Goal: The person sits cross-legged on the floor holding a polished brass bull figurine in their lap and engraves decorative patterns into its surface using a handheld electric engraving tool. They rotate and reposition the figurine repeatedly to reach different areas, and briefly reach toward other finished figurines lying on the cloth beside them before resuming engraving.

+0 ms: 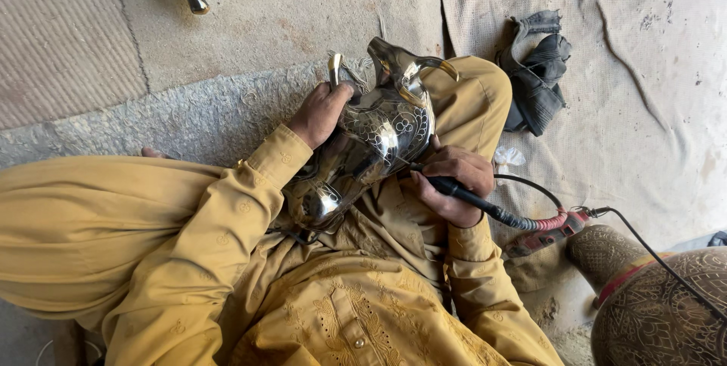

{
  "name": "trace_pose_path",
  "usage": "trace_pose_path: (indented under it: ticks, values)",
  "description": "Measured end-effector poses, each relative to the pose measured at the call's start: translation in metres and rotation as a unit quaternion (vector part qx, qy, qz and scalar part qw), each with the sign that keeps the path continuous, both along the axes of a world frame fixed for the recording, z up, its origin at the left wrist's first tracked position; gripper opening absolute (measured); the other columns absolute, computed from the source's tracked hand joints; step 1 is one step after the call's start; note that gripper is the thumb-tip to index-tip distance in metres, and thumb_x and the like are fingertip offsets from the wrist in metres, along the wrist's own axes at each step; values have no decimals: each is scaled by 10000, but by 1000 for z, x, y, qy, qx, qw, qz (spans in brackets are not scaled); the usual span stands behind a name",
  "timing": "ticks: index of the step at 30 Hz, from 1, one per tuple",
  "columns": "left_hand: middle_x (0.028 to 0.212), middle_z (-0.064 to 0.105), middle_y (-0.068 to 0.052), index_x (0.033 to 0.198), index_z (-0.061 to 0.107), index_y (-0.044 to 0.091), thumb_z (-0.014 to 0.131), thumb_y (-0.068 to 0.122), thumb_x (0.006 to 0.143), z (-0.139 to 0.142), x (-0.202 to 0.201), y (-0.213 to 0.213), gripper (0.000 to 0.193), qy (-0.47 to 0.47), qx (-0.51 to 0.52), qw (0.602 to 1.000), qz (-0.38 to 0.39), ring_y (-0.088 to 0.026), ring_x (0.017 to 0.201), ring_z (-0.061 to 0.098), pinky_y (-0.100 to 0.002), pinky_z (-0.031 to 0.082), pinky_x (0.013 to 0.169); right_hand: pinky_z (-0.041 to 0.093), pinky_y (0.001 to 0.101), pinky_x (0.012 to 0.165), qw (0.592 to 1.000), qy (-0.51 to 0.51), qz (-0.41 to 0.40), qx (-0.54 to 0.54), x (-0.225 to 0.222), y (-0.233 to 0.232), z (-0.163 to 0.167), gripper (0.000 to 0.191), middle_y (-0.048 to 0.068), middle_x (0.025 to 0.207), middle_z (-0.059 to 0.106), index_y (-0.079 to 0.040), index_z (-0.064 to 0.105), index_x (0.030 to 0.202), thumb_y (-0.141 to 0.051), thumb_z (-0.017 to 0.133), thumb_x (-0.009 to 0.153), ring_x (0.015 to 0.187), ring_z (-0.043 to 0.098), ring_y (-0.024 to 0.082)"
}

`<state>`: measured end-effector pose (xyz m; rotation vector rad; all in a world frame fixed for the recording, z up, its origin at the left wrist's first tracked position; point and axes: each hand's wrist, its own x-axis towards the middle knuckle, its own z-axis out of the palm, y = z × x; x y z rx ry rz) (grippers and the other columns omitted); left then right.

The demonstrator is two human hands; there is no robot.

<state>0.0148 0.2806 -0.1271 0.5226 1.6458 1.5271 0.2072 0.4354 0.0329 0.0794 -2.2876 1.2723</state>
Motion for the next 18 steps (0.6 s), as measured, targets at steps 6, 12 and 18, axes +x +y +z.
trace_pose_path:
  ticks: [6, 12, 18]
  values:
    - [646, 302, 57, 758, 461, 178, 374, 471, 1042, 1, -1, 1, 417, 9, 5, 1000, -6, -106, 610, 324, -335, 357, 606, 521, 289, 593, 1000, -25, -11, 9, 1, 0, 1, 171, 101, 716, 664, -12, 637, 814, 4, 806, 802, 621, 662, 189]
    - [622, 296, 58, 739, 459, 175, 376, 469, 1038, 6, 0, 0, 427, 7, -9, 1000, -10, -106, 579, 313, -335, 344, 573, 551, 308, 667, 999, -16, -30, 23, 3, -2, -1, 171, 105, 769, 686, -25, 642, 838, -2, 810, 820, 677, 685, 197]
    - [595, 292, 55, 722, 451, 168, 375, 462, 1038, 9, 0, -1, 439, 13, -25, 999, -16, -107, 549, 308, -344, 331, 539, 540, 301, 640, 999, -1, -41, 14, 3, -2, -5, 184, 97, 739, 664, -26, 618, 810, 15, 797, 797, 650, 676, 201]
